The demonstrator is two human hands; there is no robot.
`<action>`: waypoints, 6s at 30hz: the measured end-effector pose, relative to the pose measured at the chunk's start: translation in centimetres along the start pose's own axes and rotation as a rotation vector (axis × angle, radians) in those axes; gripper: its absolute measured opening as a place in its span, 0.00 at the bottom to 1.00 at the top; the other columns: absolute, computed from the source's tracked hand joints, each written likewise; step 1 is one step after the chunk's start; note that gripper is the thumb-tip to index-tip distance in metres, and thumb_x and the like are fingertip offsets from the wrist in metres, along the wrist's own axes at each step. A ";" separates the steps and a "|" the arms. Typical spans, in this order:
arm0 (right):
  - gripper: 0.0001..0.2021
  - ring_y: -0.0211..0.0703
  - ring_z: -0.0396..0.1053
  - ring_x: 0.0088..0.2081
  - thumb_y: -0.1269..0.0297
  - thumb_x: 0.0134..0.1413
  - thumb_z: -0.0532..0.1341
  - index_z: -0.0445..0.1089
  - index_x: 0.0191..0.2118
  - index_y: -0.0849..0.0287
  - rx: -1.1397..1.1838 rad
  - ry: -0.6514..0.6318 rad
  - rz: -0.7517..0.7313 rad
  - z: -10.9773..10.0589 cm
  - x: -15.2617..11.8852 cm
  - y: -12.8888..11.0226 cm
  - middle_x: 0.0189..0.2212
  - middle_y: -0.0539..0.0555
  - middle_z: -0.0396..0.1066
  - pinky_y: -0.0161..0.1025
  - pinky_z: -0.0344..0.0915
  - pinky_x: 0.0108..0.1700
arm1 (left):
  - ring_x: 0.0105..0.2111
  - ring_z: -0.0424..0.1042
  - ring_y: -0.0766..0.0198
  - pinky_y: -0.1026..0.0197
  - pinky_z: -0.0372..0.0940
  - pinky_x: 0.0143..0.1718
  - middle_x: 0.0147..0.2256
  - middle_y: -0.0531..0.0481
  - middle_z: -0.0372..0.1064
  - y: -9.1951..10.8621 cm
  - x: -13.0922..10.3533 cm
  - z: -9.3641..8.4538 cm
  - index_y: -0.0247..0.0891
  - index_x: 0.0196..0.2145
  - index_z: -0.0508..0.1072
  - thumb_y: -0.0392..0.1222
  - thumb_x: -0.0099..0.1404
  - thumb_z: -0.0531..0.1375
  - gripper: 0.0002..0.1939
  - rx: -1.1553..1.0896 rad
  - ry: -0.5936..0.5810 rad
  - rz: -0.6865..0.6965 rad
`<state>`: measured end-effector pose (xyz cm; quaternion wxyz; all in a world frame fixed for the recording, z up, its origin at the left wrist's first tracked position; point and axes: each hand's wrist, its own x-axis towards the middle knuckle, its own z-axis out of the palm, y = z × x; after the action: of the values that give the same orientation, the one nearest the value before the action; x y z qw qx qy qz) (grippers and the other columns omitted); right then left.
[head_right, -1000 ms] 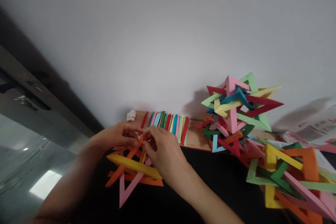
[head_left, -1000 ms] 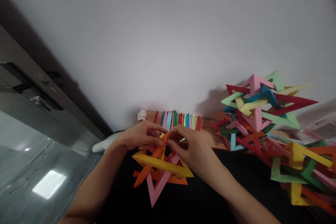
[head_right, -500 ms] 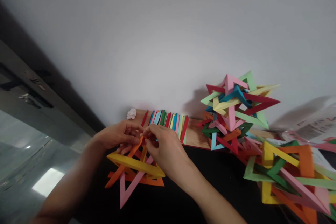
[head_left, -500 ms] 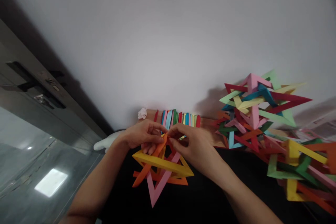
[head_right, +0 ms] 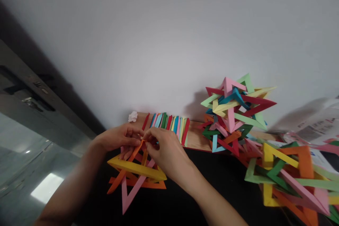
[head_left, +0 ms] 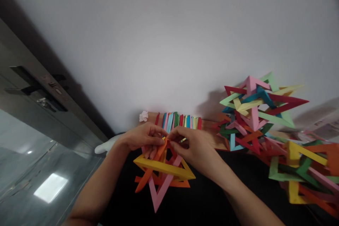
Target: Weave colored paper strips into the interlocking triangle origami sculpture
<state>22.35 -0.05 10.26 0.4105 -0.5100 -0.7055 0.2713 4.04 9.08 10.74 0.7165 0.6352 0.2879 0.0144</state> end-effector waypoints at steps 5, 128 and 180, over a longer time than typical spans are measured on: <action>0.08 0.37 0.70 0.29 0.77 0.48 0.58 0.71 0.31 0.58 0.005 -0.012 0.013 -0.1 0.0 0.1 0.28 0.50 0.73 0.34 0.65 0.30 | 0.13 0.69 0.70 0.73 0.59 0.13 0.16 0.55 0.71 -0.2 0.0 -0.3 0.36 0.43 0.70 0.43 0.62 0.62 0.12 0.005 -0.014 -0.001; 0.05 0.37 0.68 0.27 0.73 0.49 0.57 0.69 0.29 0.59 -0.002 0.032 0.008 1.0 0.1 0.2 0.25 0.50 0.71 0.34 0.63 0.29 | 0.12 0.70 0.70 0.71 0.65 0.17 0.17 0.55 0.73 0.0 0.7 -1.5 0.32 0.40 0.71 0.40 0.60 0.64 0.11 -0.017 -0.118 -0.024; 0.03 0.38 0.70 0.29 0.71 0.47 0.59 0.69 0.29 0.58 0.101 -0.102 0.192 -0.4 0.3 -0.7 0.26 0.50 0.73 0.34 0.65 0.29 | 0.15 0.71 0.67 0.66 0.65 0.22 0.15 0.55 0.71 0.7 0.1 0.4 0.33 0.39 0.73 0.46 0.58 0.65 0.15 0.126 -0.022 -0.027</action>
<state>22.34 0.03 11.11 0.3712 -0.5395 -0.6589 0.3702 4.52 8.91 11.31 0.6782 0.6754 0.2888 -0.0204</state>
